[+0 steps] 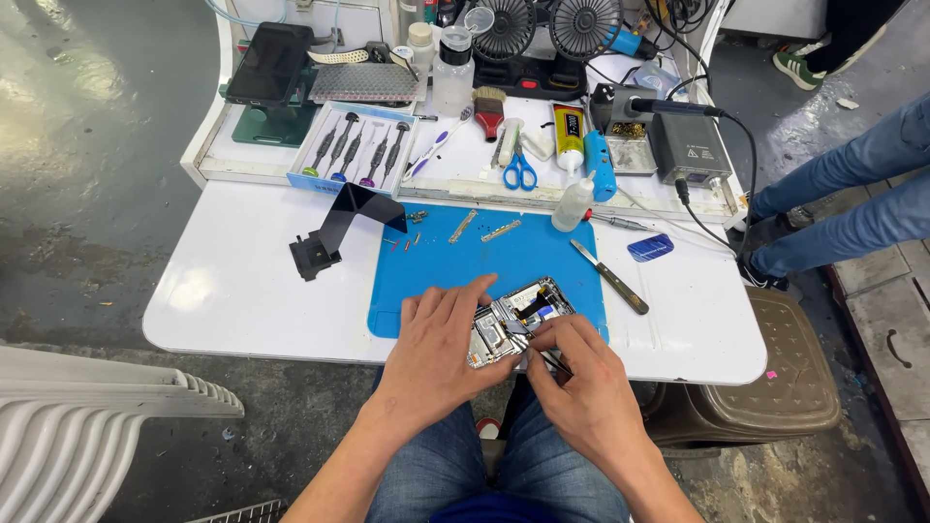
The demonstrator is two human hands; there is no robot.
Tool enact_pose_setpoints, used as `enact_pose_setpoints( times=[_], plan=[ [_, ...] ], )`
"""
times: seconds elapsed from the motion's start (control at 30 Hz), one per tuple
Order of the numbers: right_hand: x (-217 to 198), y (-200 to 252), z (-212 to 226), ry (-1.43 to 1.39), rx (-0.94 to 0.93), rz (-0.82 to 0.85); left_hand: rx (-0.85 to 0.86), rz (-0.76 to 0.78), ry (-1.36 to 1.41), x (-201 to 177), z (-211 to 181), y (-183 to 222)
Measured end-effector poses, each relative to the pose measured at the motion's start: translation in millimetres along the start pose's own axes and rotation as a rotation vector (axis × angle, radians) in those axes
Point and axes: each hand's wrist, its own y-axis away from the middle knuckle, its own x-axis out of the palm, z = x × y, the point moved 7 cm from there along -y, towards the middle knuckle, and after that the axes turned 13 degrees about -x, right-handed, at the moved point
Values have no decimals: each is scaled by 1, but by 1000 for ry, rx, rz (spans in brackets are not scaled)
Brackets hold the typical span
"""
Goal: The person uses tweezers to manipulate small components and connectors on a disassembled mobile device motherboard. They carefully lift and reposition internal parts, including a battery connector and ribbon cables, while holding the device steady with their other hand.
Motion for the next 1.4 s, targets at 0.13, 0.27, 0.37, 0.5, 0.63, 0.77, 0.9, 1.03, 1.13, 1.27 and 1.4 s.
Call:
enact_pose_setpoints(
  times=[0.13, 0.27, 0.37, 0.5, 0.63, 0.77, 0.9, 1.03, 1.13, 1.27, 1.4],
  plan=[
    [2, 2, -1, 26, -44, 7, 8, -8, -3, 0, -1, 1],
    [0, 2, 4, 10, -32, 15, -4, 6, -1, 2, 0, 2],
    [0, 2, 3, 1, -32, 8, 0, -1, -3, 1, 0, 1],
    [1, 3, 2, -3, -31, 5, 17, -24, -28, 2, 0, 2],
    [3, 4, 1, 21, -47, -5, 11, -20, -32, 3, 1, 1],
    [3, 6, 1, 31, -26, -17, 7, -12, -14, 2, 0, 2],
    [6, 6, -1, 85, 0, 3, -13, 13, 4, 1, 0, 1],
    [9, 4, 0, 104, -31, -2, -2, -11, -8, 0, 0, 1],
    [9, 2, 0, 130, -50, -3, -3, -3, -3, 1, 0, 2],
    [8, -2, 4, 115, -57, 2, -6, 7, 5, 0, 0, 2],
    [7, 1, -3, 67, -78, -35, -6, 6, 14, 1, 0, 2]
  ],
)
